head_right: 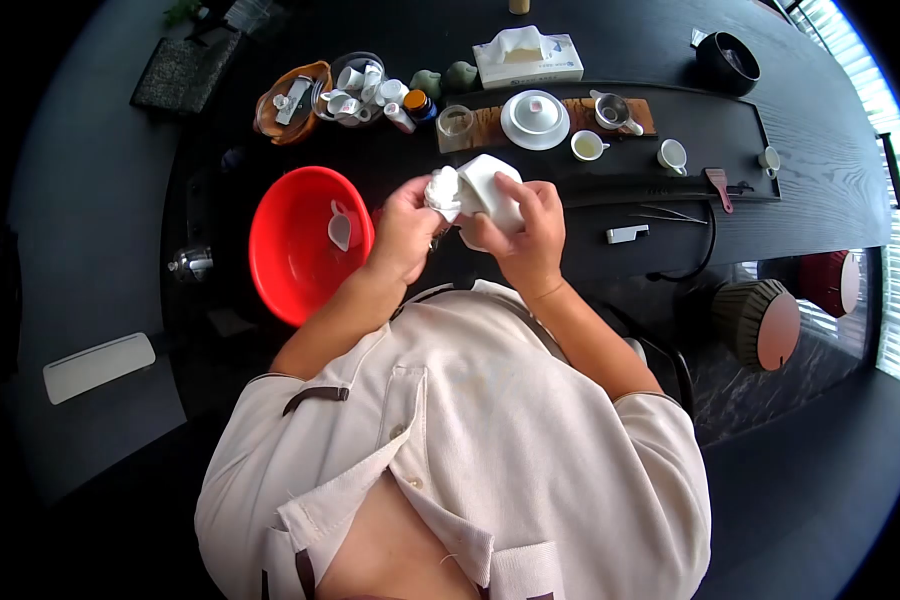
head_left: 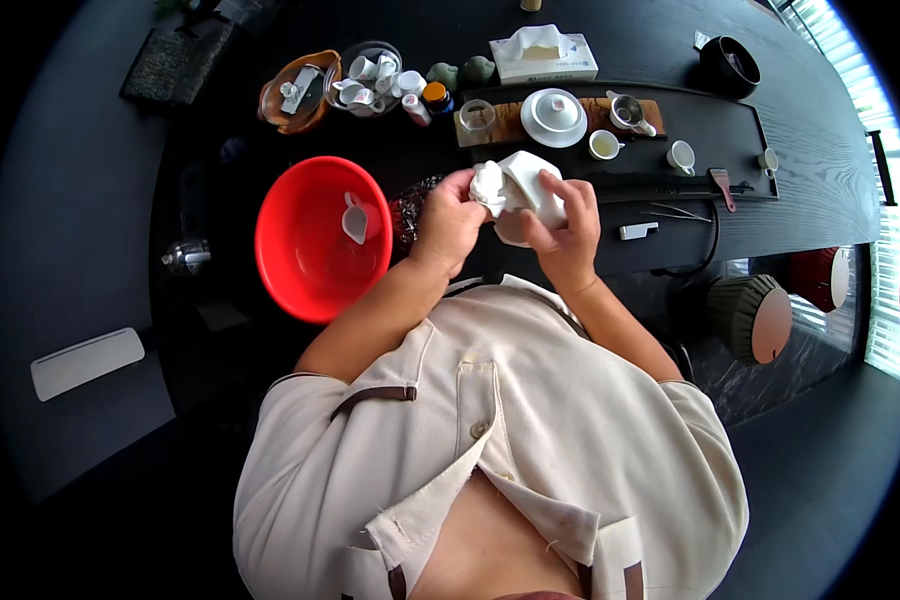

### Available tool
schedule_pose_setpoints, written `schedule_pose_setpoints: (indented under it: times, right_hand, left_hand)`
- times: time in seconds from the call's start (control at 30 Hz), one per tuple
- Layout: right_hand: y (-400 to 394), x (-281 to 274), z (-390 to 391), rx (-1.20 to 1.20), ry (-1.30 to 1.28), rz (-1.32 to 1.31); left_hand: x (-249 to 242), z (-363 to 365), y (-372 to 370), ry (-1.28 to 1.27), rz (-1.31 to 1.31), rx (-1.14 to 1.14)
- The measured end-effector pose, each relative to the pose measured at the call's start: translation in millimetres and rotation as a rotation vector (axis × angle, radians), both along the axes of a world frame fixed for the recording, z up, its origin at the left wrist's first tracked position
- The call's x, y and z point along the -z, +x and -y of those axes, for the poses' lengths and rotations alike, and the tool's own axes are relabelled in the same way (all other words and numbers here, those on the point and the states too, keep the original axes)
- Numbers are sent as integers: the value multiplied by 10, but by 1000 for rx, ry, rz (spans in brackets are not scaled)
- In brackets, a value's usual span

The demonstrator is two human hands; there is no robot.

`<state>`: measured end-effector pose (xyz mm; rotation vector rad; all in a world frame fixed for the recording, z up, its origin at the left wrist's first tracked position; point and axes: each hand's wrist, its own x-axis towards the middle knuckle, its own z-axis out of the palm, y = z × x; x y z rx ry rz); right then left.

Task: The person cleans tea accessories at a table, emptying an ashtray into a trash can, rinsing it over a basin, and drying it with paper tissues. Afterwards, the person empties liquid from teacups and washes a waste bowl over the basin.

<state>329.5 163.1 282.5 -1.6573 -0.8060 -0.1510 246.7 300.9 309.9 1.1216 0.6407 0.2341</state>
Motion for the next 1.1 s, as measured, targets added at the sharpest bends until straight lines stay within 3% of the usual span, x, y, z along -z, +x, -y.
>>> schedule_pose_setpoints:
  times: [0.1,0.2,0.27,0.5,0.63,0.8,0.83,0.9,1.0,1.1]
  right_hand:
    - [-56,-12,-56,96,-62,148]
    - [-70,-18,-25,98,-80,139]
    - [-52,26,24,98,-49,30]
    - [5,26,118,99,-74,81]
    - [-31,-81,94,101,-127,301]
    - [-9,-36,87,100,-78,243]
    - [-19,-44,96,94,-67,232]
    - [-38,-95,127,95,-67,228]
    - [-40,-115,146,20,-113,402]
    - [25,-111,128,0,-113,377]
  left_hand:
    - [-34,207,29,-413,-18,-119]
    - [53,145,-64,-466,66,-3]
    - [42,112,-100,-750,210,55]
    - [167,222,-86,-702,149,-72]
    - [144,208,-22,-746,170,-37]
    - [251,291,-41,-738,258,25]
    - [219,295,-34,-718,241,68]
    - [174,338,62,-444,-19,-54]
    - [120,386,145,-341,-93,-72]
    - [63,416,175,-314,-20,-52]
